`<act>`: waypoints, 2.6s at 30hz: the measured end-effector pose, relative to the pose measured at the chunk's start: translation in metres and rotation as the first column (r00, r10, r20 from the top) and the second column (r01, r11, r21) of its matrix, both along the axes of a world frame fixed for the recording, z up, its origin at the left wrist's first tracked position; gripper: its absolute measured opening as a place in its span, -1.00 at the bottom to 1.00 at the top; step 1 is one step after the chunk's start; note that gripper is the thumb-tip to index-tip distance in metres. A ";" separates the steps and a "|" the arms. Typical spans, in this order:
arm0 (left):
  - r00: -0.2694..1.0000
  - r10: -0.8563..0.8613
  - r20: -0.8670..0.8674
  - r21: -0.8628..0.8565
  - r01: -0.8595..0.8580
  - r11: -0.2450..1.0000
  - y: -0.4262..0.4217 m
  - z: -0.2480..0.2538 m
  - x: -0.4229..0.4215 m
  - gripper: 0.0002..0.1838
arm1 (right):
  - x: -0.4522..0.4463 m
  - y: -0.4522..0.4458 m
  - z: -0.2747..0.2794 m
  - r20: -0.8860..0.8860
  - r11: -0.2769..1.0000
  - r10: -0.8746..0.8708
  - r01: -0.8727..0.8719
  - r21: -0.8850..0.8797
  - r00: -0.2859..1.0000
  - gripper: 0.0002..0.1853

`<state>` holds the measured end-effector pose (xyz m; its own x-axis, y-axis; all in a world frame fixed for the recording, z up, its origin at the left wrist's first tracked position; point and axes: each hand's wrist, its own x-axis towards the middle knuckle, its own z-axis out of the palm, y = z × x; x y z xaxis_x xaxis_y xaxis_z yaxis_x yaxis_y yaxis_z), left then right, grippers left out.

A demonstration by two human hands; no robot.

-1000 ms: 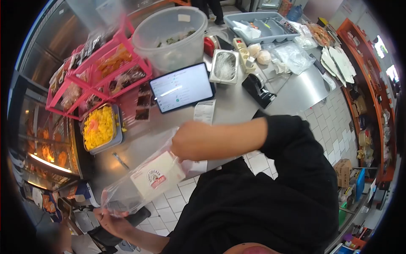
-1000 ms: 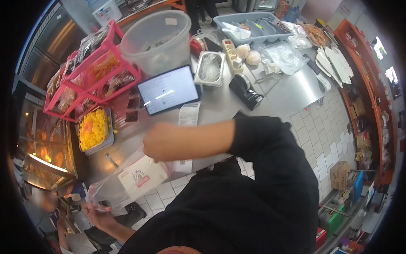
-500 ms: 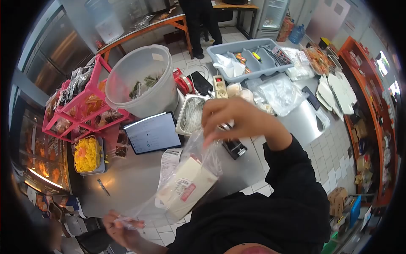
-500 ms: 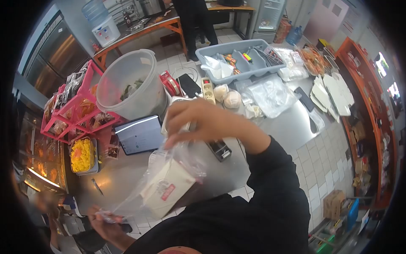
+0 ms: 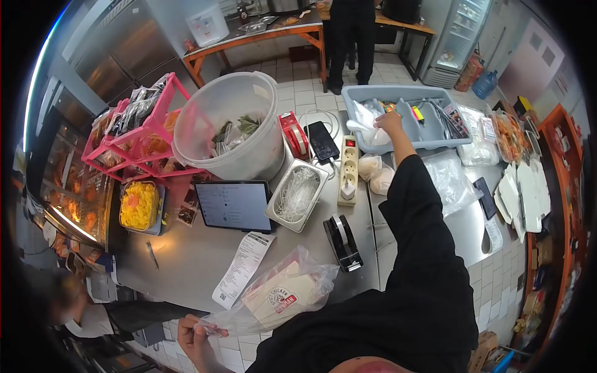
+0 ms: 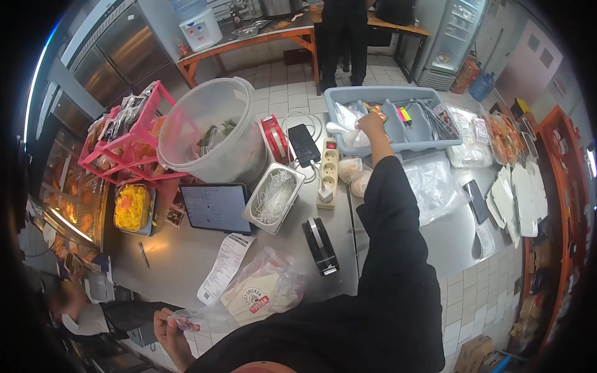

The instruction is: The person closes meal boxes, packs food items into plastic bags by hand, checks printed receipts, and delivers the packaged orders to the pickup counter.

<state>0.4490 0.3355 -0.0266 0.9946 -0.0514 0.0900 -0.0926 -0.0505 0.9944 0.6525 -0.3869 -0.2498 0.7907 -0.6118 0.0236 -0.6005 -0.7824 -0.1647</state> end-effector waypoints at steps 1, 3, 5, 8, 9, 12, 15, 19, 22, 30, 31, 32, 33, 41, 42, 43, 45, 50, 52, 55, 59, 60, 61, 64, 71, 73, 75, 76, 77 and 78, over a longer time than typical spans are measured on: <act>1.000 0.005 -0.004 0.002 -0.005 1.000 0.000 0.000 0.001 -0.69 | -0.017 0.010 0.025 0.136 0.980 -0.024 -0.004 0.200 0.990 -0.60; 1.000 0.013 -0.006 0.008 -0.013 1.000 -0.002 0.000 0.003 -0.71 | -0.025 0.012 0.039 0.238 0.916 -0.093 -0.010 0.400 0.967 -0.51; 1.000 0.024 -0.012 0.014 -0.024 1.000 -0.009 0.004 0.005 -0.70 | -0.034 0.021 0.051 0.266 0.860 -0.170 0.011 0.510 0.949 -0.56; 1.000 0.018 -0.022 0.033 -0.017 0.999 -0.012 0.004 0.010 -0.70 | -0.041 0.022 0.066 0.298 0.792 -0.225 -0.004 0.611 0.928 -0.67; 1.000 0.005 -0.031 0.047 -0.003 0.999 -0.012 0.003 0.011 -0.70 | -0.043 0.022 0.068 0.309 0.792 -0.196 -0.035 0.609 0.931 -0.72; 0.997 -0.007 -0.072 0.083 0.013 0.996 -0.022 0.011 0.012 -0.70 | -0.049 0.019 0.065 0.416 0.768 -0.126 -0.177 0.616 0.901 -0.77; 0.999 -0.003 -0.048 0.104 0.008 0.995 -0.024 0.011 0.010 -0.69 | -0.055 0.031 0.081 0.444 0.778 -0.164 -0.161 0.607 0.881 -0.78; 0.998 0.041 -0.056 0.126 -0.033 0.991 -0.021 0.015 0.001 -0.69 | -0.057 0.014 0.092 0.495 0.828 -0.137 -0.175 0.533 0.858 -0.72; 0.998 0.022 -0.058 0.132 -0.014 0.991 -0.011 0.012 -0.005 -0.68 | -0.062 0.010 0.104 0.641 0.718 -0.249 -0.305 0.625 0.726 -0.62; 0.948 -0.059 -0.312 0.238 0.138 0.961 -0.004 0.023 -0.020 -0.69 | -0.100 0.114 0.182 0.695 0.397 -0.356 -0.572 0.718 0.625 -0.64; 0.951 -0.070 -0.303 0.228 0.143 0.963 -0.009 0.022 -0.020 -0.69 | -0.110 0.143 0.199 0.733 0.316 -0.347 -0.663 0.678 0.585 -0.65; 0.944 -0.134 -0.303 0.149 0.185 0.971 -0.007 0.021 -0.019 -0.67 | -0.121 0.175 0.213 0.762 0.224 -0.345 -0.741 0.633 0.547 -0.65; 0.932 -0.191 -0.307 0.070 0.222 0.972 -0.004 0.020 -0.020 -0.65 | -0.134 0.213 0.229 0.744 0.204 -0.346 -0.728 0.654 0.571 -0.65; 0.935 -0.343 -0.093 -0.288 0.305 0.908 -0.003 -0.019 -0.042 -0.55 | -0.234 0.471 0.204 0.675 -0.130 0.604 -0.783 0.608 0.424 -0.70; 0.911 -0.400 -0.102 -0.323 0.351 0.879 0.002 -0.018 -0.050 -0.55 | -0.243 0.488 0.186 0.494 -0.084 0.814 -0.779 0.621 0.307 -0.76; 0.883 -0.456 -0.110 -0.356 0.393 0.848 0.006 -0.015 -0.057 -0.54 | -0.255 0.497 0.154 0.198 0.041 0.955 -0.760 0.649 0.220 -0.76; 0.830 -0.548 -0.104 -0.316 0.495 0.809 0.018 -0.026 -0.062 -0.59 | -0.278 0.498 0.113 -0.141 0.246 0.969 -0.747 0.617 0.202 -0.81; 0.773 -0.629 -0.086 -0.344 0.570 0.747 0.035 -0.039 -0.059 -0.72 | -0.282 0.490 0.161 -0.411 0.456 0.873 -0.736 0.500 0.262 -0.83; 0.850 -0.520 -0.090 -0.536 0.399 0.744 0.034 -0.012 -0.047 -0.77 | -0.293 0.478 0.200 -0.150 0.506 0.862 -0.802 0.317 0.484 -0.83; 0.862 -0.505 -0.032 -0.421 0.447 0.789 0.052 -0.009 -0.028 -0.78 | -0.288 0.485 0.252 -0.228 0.673 0.617 -0.655 -0.343 0.753 -0.87; 0.849 -0.498 0.175 -0.088 0.518 0.851 0.053 -0.004 -0.022 -0.82 | -0.282 0.466 0.259 -0.030 0.811 0.447 -0.419 -0.410 0.894 -0.72; 0.843 -0.507 0.178 -0.088 0.527 0.845 0.055 -0.001 -0.018 -0.82 | -0.283 0.461 0.258 -0.086 0.959 0.253 -0.262 -0.107 0.964 -0.70; 0.825 -0.499 0.267 0.114 0.487 0.866 0.057 0.002 -0.012 -0.83 | -0.281 0.453 0.263 0.006 0.962 0.243 -0.242 0.127 0.970 -0.70; 0.706 -0.552 0.443 0.375 0.413 0.830 0.043 0.021 0.001 -0.83 | -0.285 0.445 0.266 0.540 0.509 0.094 -0.506 0.696 0.836 -0.75; 0.521 -0.646 0.558 0.376 0.535 0.757 -0.016 -0.005 0.022 -0.54 | -0.265 0.530 0.273 0.376 0.476 0.666 -0.755 0.451 0.645 -0.68; 0.439 -0.780 0.447 0.466 0.630 0.622 -0.019 -0.042 0.023 -0.25 | -0.254 0.533 0.268 0.309 0.456 0.777 -0.829 0.324 0.548 -0.70; 0.324 -0.932 0.165 0.717 0.610 0.339 -0.016 -0.089 0.017 -0.17 | -0.251 0.539 0.246 0.380 0.349 0.840 -0.922 0.169 0.388 -0.66; 0.372 -0.918 0.137 0.676 0.643 0.361 -0.020 -0.101 0.013 -0.25 | -0.253 0.547 0.236 0.444 0.333 0.826 -0.936 0.113 0.347 -0.69; 0.425 -0.898 0.117 0.627 0.669 0.399 -0.021 -0.109 0.008 -0.32 | -0.244 0.554 0.251 0.389 0.289 0.858 -0.941 0.173 0.335 -0.73; 0.500 -0.859 0.106 0.553 0.689 0.469 -0.023 -0.112 0.005 -0.39 | -0.234 0.558 0.271 0.333 0.247 0.889 -0.941 0.234 0.316 -0.75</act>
